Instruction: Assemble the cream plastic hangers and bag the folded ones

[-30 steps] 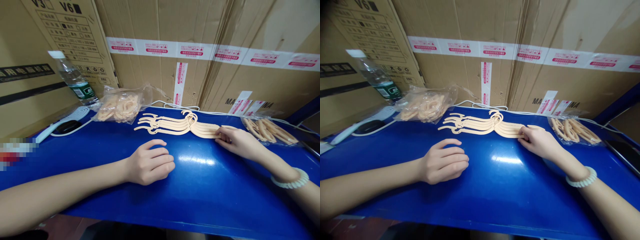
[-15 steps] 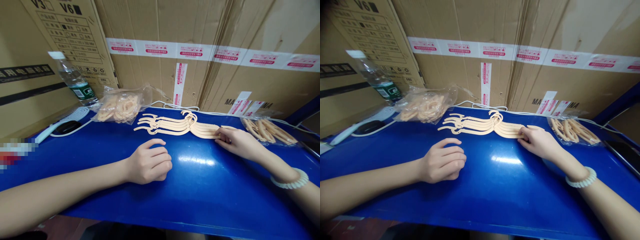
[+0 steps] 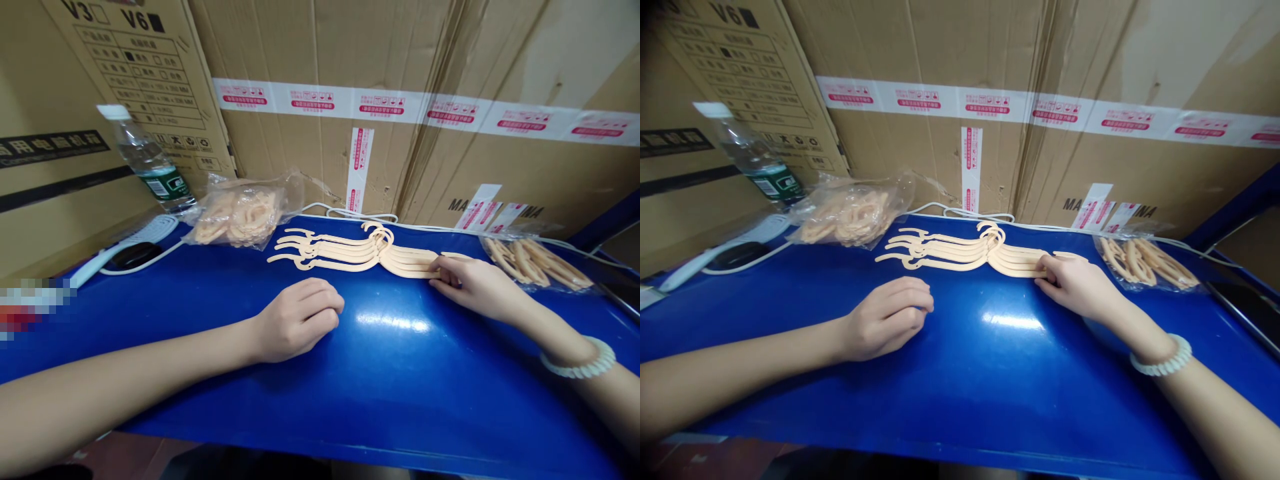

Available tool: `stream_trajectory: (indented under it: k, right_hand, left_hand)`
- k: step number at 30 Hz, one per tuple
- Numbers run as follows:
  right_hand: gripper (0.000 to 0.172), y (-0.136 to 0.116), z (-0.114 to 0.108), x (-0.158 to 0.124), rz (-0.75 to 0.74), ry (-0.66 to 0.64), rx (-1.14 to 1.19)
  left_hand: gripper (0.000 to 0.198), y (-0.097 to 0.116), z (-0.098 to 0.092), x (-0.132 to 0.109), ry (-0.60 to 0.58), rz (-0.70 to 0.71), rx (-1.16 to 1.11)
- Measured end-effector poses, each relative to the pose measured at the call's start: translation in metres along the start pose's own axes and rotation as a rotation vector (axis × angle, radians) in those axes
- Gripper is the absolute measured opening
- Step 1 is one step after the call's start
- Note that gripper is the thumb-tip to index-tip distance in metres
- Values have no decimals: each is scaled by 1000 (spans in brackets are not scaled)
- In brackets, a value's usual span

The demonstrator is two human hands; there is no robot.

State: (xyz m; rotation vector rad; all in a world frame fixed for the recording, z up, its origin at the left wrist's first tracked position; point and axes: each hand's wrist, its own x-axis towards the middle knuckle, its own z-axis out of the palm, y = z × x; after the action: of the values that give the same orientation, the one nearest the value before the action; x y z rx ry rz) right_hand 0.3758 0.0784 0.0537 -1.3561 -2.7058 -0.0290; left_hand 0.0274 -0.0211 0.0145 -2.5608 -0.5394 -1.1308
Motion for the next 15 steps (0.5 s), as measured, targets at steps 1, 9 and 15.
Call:
stream_trajectory:
  k: [1, 9, 15]
  right_hand:
    - [23, 0, 0, 0, -4, 3, 1]
    - [22, 0, -1, 0, -18, 38, 13]
    - [22, 1, 0, -1, -8, 43, 15]
  left_hand:
    - [21, 0, 0, 0, 0, -2, -21]
    - [22, 0, -2, 0, -31, -8, -68]
    - [21, -1, 1, -4, -10, -9, -86]
